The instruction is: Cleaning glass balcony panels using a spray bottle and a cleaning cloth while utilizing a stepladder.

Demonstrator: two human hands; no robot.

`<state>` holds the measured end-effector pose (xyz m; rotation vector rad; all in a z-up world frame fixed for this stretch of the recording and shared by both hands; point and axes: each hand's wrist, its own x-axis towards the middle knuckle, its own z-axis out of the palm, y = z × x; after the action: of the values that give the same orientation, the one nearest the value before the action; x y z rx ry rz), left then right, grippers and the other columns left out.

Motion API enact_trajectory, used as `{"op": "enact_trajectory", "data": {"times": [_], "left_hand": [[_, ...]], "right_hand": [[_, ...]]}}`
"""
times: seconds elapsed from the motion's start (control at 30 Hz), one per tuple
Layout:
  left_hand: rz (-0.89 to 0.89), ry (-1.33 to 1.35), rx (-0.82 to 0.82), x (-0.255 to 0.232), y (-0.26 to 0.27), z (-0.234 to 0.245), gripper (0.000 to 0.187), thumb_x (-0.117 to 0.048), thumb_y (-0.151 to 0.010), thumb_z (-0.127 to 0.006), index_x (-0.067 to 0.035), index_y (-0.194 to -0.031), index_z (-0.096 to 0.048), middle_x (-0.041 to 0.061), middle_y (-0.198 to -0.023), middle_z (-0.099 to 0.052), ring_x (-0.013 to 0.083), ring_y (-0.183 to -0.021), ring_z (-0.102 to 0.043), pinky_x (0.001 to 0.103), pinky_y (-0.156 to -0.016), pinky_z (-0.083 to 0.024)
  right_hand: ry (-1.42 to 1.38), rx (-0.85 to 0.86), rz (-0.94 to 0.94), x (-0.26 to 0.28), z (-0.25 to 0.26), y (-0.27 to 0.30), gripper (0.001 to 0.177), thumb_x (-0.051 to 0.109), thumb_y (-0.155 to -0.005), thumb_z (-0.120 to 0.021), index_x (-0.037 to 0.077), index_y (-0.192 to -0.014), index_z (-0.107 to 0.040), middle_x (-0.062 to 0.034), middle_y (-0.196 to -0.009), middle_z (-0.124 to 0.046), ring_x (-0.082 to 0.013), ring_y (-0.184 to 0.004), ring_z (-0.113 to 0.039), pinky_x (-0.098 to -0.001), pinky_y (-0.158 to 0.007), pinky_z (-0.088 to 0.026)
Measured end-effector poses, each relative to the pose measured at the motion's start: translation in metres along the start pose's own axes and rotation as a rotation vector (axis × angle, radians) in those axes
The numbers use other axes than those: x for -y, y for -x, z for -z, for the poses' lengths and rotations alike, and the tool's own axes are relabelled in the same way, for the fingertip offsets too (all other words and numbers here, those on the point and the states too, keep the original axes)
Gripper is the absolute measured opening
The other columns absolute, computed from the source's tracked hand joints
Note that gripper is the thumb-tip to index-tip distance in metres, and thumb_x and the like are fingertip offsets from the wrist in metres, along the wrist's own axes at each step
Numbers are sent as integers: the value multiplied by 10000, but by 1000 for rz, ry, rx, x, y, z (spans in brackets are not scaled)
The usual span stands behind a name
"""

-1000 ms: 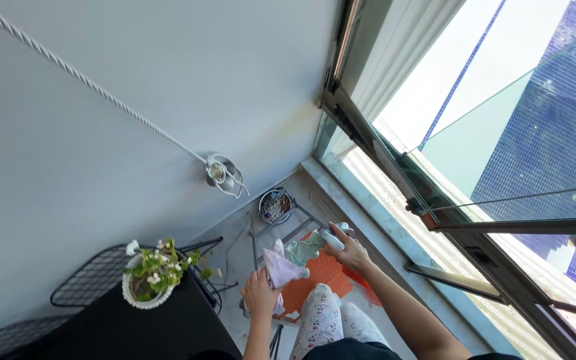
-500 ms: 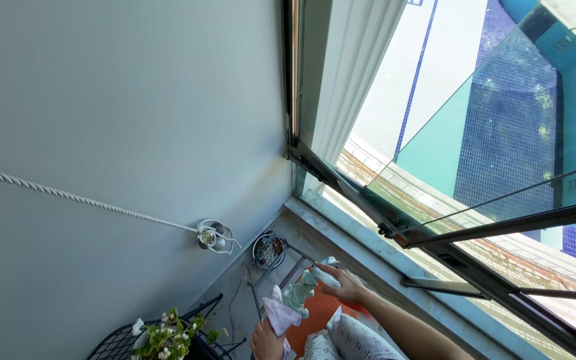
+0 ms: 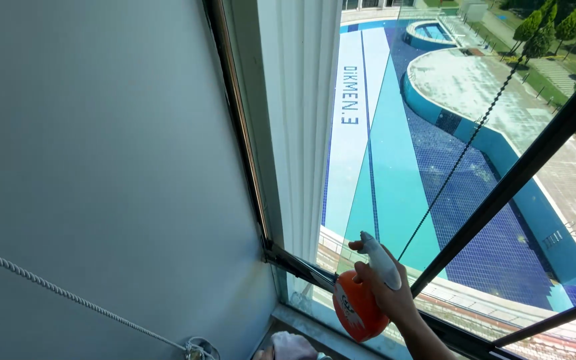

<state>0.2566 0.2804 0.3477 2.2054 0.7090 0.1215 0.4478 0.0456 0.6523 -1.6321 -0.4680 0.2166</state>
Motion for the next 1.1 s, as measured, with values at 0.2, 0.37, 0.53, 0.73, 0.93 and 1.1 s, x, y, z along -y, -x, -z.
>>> {"op": "enact_trajectory", "data": {"times": [0.2,0.37,0.53,0.73,0.93,1.1], "left_hand": [[-278,311,-137,-214,-14,152,651,-222,-752,-811,-33,-1326,-568,164,-1116,-693,338,-1024,-721,429,-862,-575],[-576,647,-334,-258,-43,156,471,-105,-855,-734,19,-1282,-581,162,-1110,-702,287,-993,-719,383,-862,-566],[-574,821,-364,-218,-57,128,192,-141,-995,-662,27,-1078,-702,96,-944,-688,177,-829,-627,316,-766,-497],[-351,921,-360,-168,-48,103,297,-277,-1051,-607,12,-1059,-673,-11,-891,-602,72,-808,-514,273,-709,-419],[-69,1046,-251,-109,-30,61,379,-331,-1060,-629,34,-1144,-694,52,-940,-583,127,-828,-480,316,-718,-404],[-33,1075,-248,-123,-11,69,436,-390,-985,-587,-29,-1223,-645,23,-1089,-676,99,-969,-591,279,-844,-478]], "right_hand": [[-36,-300,424,106,27,-17,533,249,-911,-690,41,-1383,-558,-120,-1190,-706,-181,-763,-748,-341,-625,-632],[5,-393,475,105,41,-33,289,217,-1033,-723,-28,-1174,-659,-181,-925,-712,-209,-727,-746,-354,-668,-620],[-67,-333,457,119,25,-18,414,236,-917,-706,70,-1282,-600,-21,-1099,-723,-141,-730,-727,-316,-634,-616],[237,-157,150,50,6,-14,280,271,-902,-714,43,-1060,-680,-90,-839,-749,-182,-678,-759,-368,-618,-614],[377,-92,-153,-32,19,7,329,367,-904,-655,76,-1053,-682,-110,-790,-763,-199,-632,-782,-362,-606,-628],[651,24,-253,-145,28,19,403,460,-891,-652,110,-1089,-686,-105,-766,-775,-222,-630,-758,-387,-637,-592]]}}
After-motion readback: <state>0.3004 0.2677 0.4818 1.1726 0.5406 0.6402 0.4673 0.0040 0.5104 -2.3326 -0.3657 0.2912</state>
